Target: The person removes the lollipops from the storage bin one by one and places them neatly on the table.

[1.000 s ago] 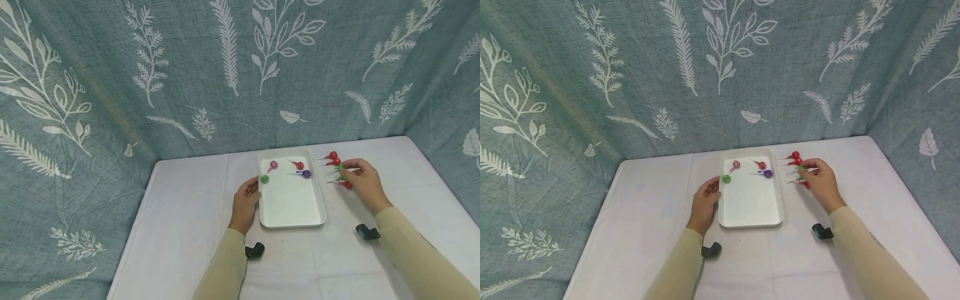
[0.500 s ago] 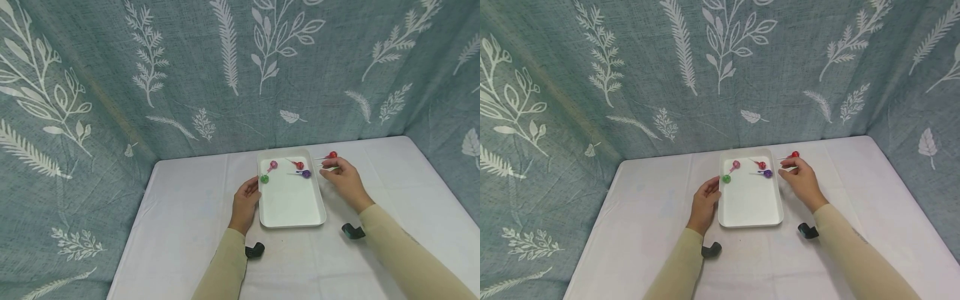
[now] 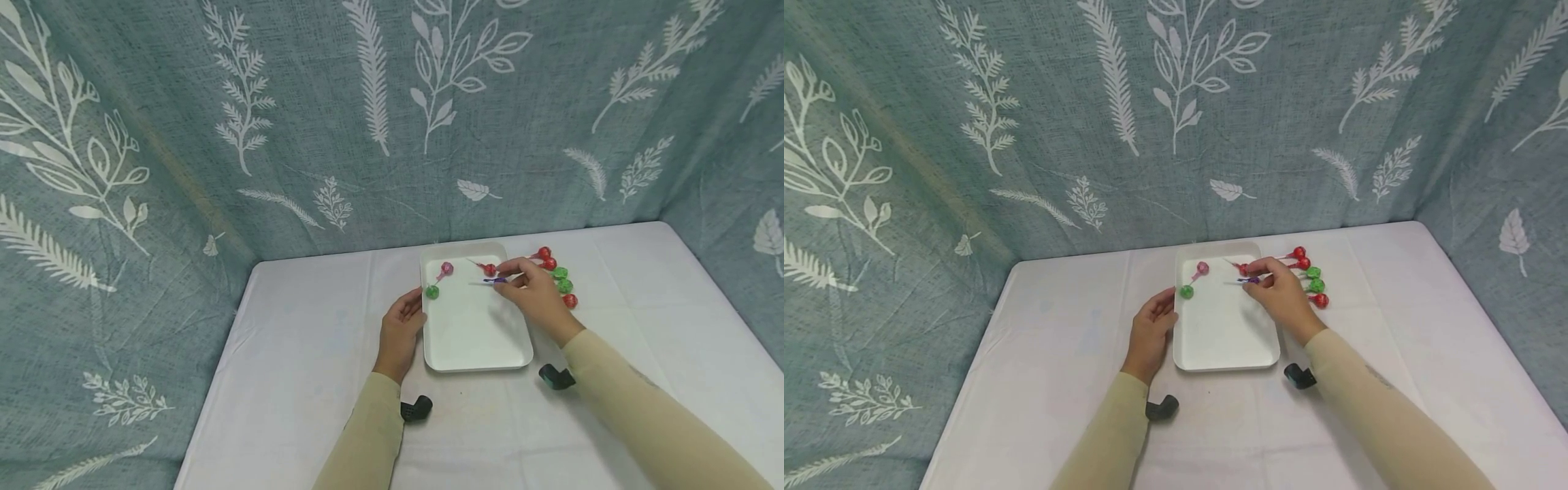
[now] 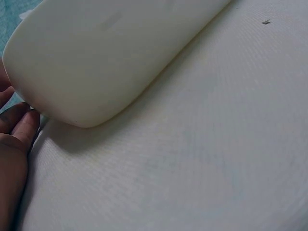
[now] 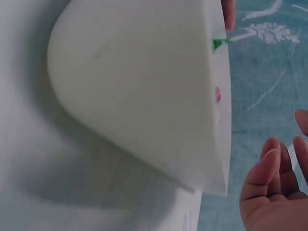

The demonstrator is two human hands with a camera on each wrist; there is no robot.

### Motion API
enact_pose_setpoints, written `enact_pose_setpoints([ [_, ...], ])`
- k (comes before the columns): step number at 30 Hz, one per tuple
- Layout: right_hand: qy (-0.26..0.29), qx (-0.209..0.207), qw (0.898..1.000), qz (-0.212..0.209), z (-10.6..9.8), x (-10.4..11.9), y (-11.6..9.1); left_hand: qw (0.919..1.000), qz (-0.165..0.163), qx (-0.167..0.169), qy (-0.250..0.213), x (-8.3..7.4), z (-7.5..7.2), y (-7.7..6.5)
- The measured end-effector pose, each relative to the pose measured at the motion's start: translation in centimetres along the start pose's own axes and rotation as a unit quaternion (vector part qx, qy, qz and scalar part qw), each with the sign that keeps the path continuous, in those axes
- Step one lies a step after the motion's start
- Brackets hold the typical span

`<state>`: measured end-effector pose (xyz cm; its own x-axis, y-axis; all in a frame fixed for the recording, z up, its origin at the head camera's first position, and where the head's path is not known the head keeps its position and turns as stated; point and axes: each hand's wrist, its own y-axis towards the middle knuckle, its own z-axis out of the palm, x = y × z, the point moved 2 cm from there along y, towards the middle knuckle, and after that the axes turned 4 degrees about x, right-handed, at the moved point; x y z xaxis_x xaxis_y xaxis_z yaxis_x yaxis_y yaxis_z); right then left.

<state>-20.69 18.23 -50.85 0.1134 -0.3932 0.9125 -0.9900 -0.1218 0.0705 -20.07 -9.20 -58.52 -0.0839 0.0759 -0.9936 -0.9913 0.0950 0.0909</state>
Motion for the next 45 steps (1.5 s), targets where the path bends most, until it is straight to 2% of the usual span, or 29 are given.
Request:
enact_pose_setpoints([
  [5, 0.013, 0.018, 1.0, -0.011, 0.8, 0.5, 0.5, 1.0, 0.004, 0.0, 0.001, 0.0, 0.1, 0.1],
  [16, 0.02, 0.015, 0.999, -0.042, 1.9, 1.0, 2.1, 1.0, 0.003, -0.003, 0.001, -0.3, 0.5, 0.3],
  [25, 0.042, 0.028, 0.998, -0.038, 2.7, 1.3, 3.1, 0.9999, -0.001, -0.009, 0.006, -0.4, 0.6, 0.7],
  [36, 0.031, 0.03, 0.998, -0.049, 2.7, 2.2, 4.3, 0.9999, -0.003, -0.012, 0.0, -0.5, 0.8, 1.0],
  [45, 0.043, 0.028, 0.998, -0.037, 3.5, 1.2, 5.6, 0.9998, -0.007, -0.015, 0.011, -0.5, 1.1, 1.2],
])
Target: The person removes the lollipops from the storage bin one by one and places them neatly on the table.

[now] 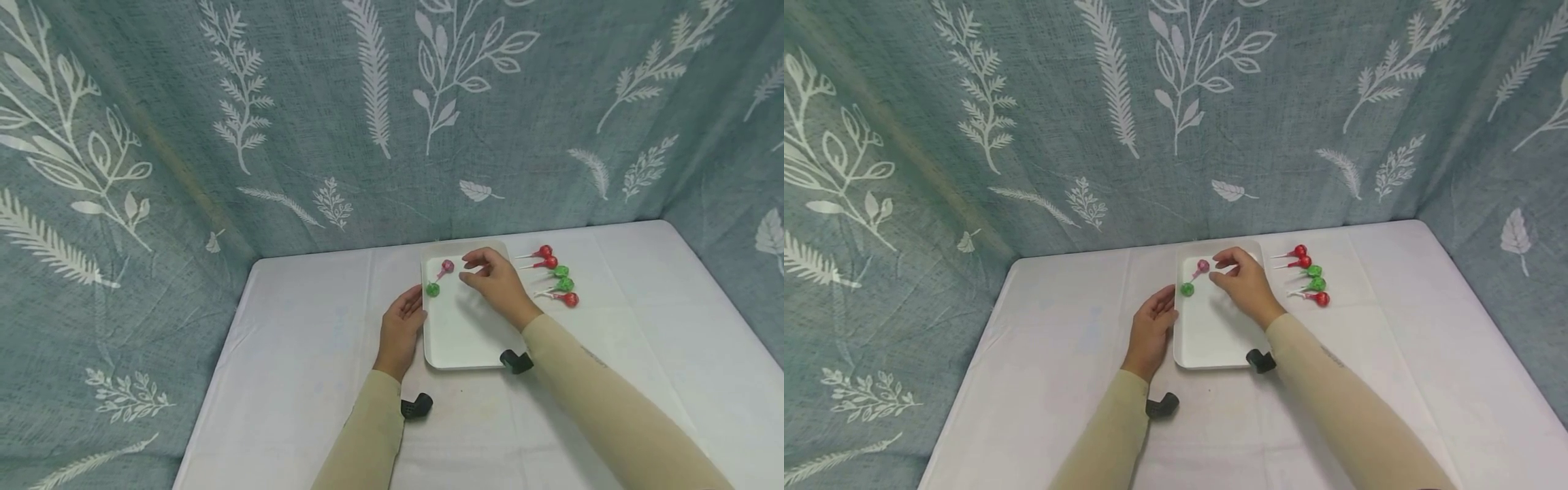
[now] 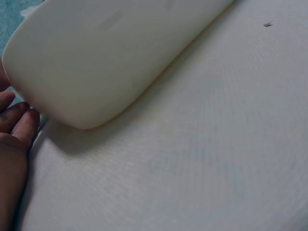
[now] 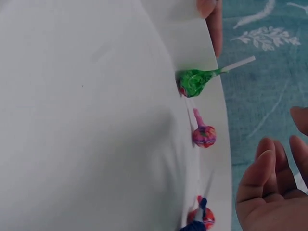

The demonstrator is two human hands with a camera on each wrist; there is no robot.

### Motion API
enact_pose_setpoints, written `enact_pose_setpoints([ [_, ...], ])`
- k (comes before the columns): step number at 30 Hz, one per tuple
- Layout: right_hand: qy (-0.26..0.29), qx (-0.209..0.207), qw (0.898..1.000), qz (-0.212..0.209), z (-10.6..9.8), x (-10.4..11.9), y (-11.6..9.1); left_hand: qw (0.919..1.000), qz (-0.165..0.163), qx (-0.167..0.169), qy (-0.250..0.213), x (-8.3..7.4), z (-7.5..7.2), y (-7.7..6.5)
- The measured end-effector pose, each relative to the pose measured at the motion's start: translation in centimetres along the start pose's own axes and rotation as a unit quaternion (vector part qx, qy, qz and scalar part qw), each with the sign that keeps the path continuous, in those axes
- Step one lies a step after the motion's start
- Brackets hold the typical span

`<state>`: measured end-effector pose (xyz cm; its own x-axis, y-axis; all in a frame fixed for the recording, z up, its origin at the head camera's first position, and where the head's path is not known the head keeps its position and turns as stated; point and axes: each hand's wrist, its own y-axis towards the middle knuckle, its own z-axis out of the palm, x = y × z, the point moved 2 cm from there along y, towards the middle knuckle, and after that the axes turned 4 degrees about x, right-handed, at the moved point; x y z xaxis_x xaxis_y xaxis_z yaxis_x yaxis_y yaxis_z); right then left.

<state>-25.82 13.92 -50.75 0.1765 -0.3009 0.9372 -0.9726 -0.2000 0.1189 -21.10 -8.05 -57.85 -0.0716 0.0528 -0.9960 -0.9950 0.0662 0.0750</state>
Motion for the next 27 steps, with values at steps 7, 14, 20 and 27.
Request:
enact_pose_setpoints([
  [7, 0.015, -0.018, 1.0, 0.008, 0.9, -1.1, 0.6, 1.0, 0.0, 0.0, 0.003, 0.2, -0.3, -0.1],
  [14, 0.03, -0.028, 0.999, 0.031, 2.1, -1.5, 1.1, 1.0, 0.004, 0.008, -0.002, 0.5, -0.7, -0.2],
  [20, 0.047, -0.032, 0.998, 0.036, 3.4, -1.4, 1.4, 0.9999, 0.007, 0.01, -0.004, 0.7, -1.0, -0.3],
  [27, 0.089, -0.018, 0.995, 0.047, 4.7, -1.9, 1.3, 0.9997, 0.009, 0.018, -0.011, 0.7, -1.0, -0.5],
])
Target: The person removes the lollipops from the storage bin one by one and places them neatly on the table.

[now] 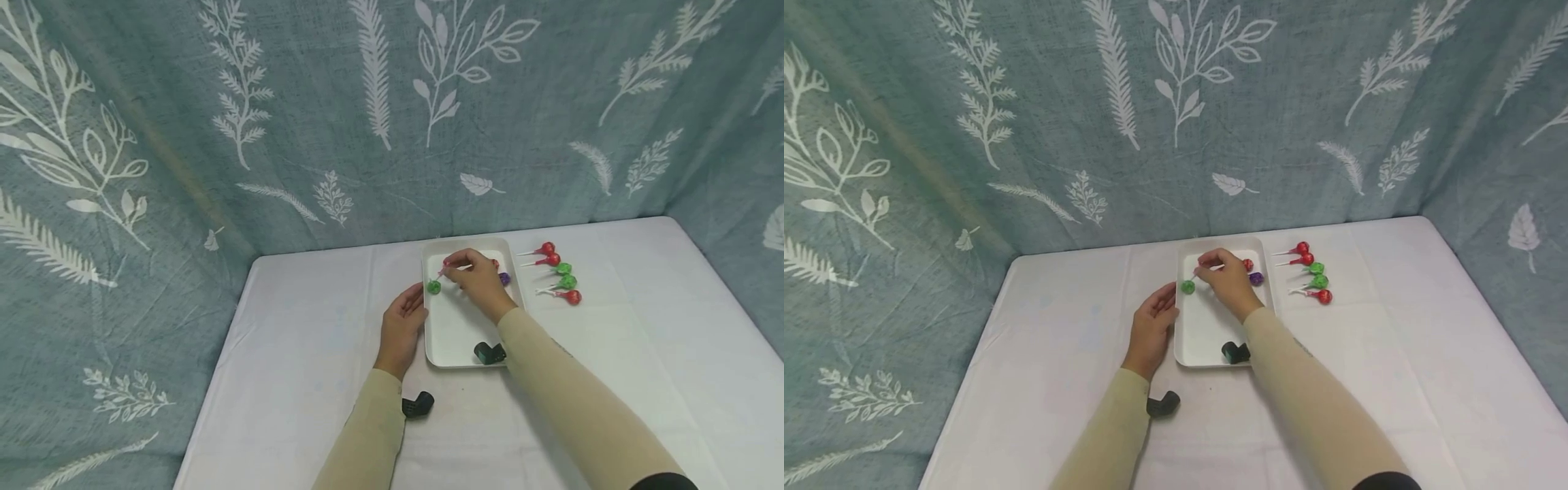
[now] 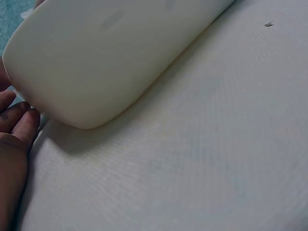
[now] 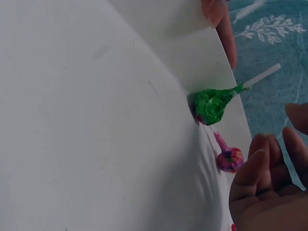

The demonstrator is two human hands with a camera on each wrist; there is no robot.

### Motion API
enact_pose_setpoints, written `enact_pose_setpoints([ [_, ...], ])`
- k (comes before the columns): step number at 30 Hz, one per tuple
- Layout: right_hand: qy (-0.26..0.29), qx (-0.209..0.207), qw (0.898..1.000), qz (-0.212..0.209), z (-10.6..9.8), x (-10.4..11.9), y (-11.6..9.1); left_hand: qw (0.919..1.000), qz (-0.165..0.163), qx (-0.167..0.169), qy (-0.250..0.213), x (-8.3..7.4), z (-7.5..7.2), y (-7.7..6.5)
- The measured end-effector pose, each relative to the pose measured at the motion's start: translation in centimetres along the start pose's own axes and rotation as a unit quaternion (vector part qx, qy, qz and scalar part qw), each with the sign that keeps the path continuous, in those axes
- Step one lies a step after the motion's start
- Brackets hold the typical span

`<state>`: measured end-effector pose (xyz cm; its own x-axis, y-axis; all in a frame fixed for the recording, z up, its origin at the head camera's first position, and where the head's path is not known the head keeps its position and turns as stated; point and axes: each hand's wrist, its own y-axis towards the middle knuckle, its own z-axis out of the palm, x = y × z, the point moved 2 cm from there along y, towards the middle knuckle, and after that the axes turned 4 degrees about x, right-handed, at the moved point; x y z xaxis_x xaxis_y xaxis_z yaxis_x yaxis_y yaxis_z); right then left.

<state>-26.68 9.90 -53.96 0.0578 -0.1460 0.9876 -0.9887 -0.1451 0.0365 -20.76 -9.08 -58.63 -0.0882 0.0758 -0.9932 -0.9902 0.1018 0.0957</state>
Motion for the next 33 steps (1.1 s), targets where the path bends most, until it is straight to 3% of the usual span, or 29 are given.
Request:
enact_pose_setpoints([
  [4, 0.01, 0.013, 1.0, 0.003, 0.2, -0.6, 0.2, 1.0, 0.003, 0.002, -0.003, 0.0, 0.0, 0.0],
  [13, -0.067, 0.08, 0.995, -0.003, 1.0, -1.4, 0.2, 1.0, -0.001, 0.002, 0.007, 0.0, 0.0, 0.0],
  [33, -0.139, 0.118, 0.983, -0.018, 1.1, -1.9, 0.0, 1.0, 0.004, 0.0, -0.005, 0.0, 0.2, -0.1],
])
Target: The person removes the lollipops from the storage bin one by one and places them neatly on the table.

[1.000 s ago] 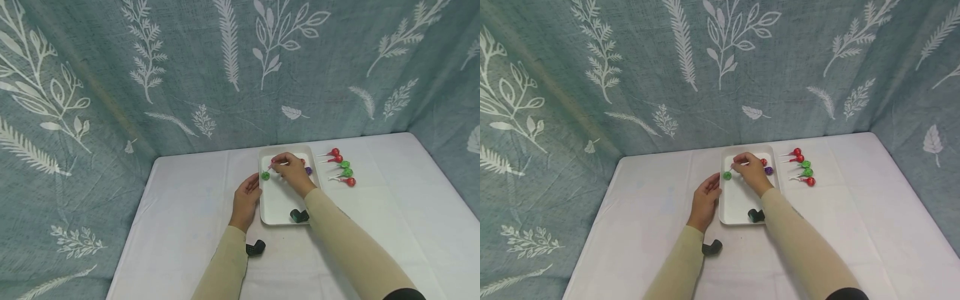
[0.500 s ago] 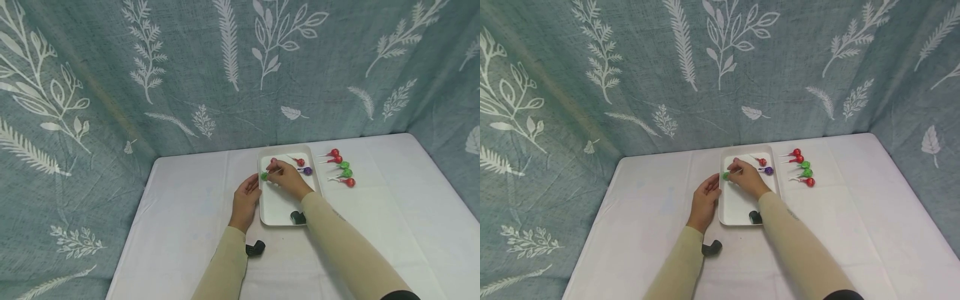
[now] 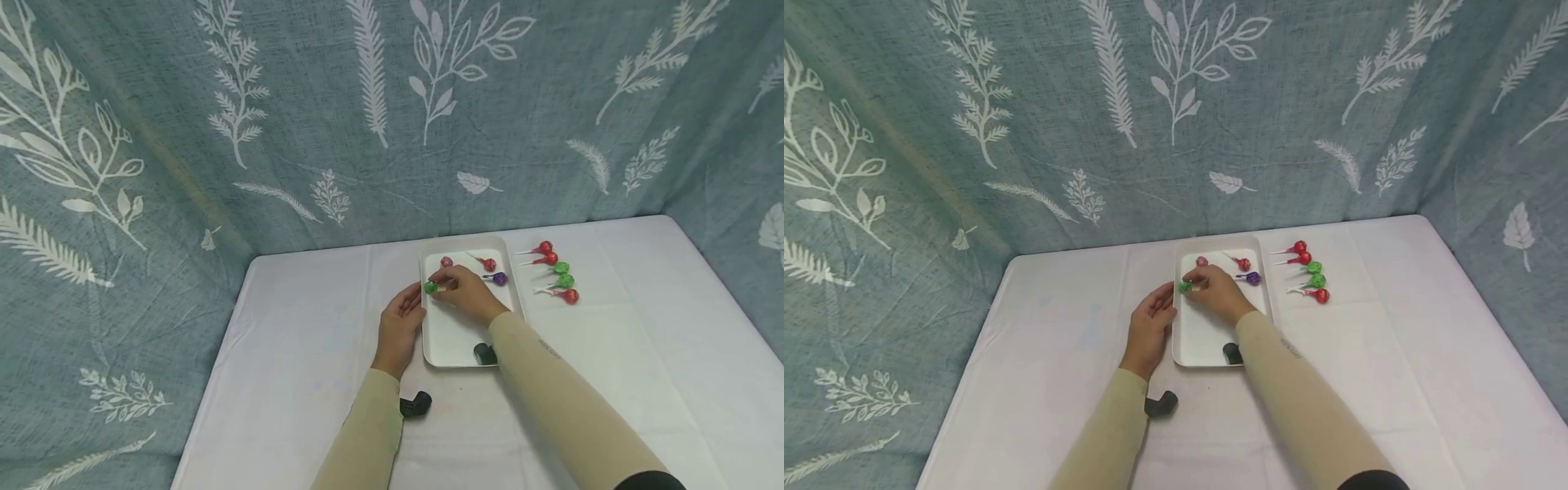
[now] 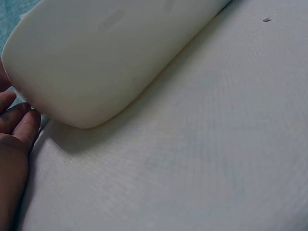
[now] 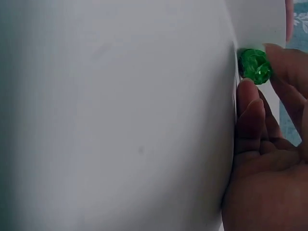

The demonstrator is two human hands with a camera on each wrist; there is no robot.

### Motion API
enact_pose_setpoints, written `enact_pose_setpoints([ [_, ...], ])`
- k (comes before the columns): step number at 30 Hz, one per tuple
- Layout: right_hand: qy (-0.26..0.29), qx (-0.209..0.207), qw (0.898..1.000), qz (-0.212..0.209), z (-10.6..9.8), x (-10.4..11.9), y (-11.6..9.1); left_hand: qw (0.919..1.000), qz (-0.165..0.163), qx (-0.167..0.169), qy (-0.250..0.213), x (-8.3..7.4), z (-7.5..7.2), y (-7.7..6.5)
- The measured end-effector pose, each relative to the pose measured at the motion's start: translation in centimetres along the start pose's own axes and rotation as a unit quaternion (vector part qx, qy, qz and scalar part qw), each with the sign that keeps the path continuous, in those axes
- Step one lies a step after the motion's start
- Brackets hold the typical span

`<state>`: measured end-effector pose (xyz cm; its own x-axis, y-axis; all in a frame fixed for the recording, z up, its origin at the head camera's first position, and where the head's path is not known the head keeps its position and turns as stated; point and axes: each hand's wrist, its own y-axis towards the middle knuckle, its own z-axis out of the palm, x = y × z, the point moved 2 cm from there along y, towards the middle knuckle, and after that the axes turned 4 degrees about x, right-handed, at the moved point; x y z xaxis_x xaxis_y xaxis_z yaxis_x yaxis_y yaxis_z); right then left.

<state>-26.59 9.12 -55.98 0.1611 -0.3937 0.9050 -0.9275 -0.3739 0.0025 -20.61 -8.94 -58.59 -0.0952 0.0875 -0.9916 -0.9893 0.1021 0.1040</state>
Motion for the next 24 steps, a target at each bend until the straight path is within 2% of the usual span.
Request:
enact_pose_setpoints([
  [6, -0.011, 0.0, 1.0, -0.002, 0.24, 0.06, -0.1, 1.0, -0.002, -0.001, 0.007, 0.0, -0.13, -0.03],
  [14, -0.049, 0.022, 0.999, 0.001, 0.58, -0.22, 0.12, 1.0, -0.004, -0.002, -0.007, -0.05, -0.19, -0.06],
  [20, -0.038, 0.004, 0.999, 0.019, 0.34, -0.06, -0.2, 1.0, -0.006, 0.001, -0.007, -0.24, -0.04, -0.1],
  [24, -0.04, 0.015, 0.999, 0.023, 0.41, 0.01, -0.19, 1.0, -0.004, 0.002, -0.004, -0.24, -0.03, -0.1],
])
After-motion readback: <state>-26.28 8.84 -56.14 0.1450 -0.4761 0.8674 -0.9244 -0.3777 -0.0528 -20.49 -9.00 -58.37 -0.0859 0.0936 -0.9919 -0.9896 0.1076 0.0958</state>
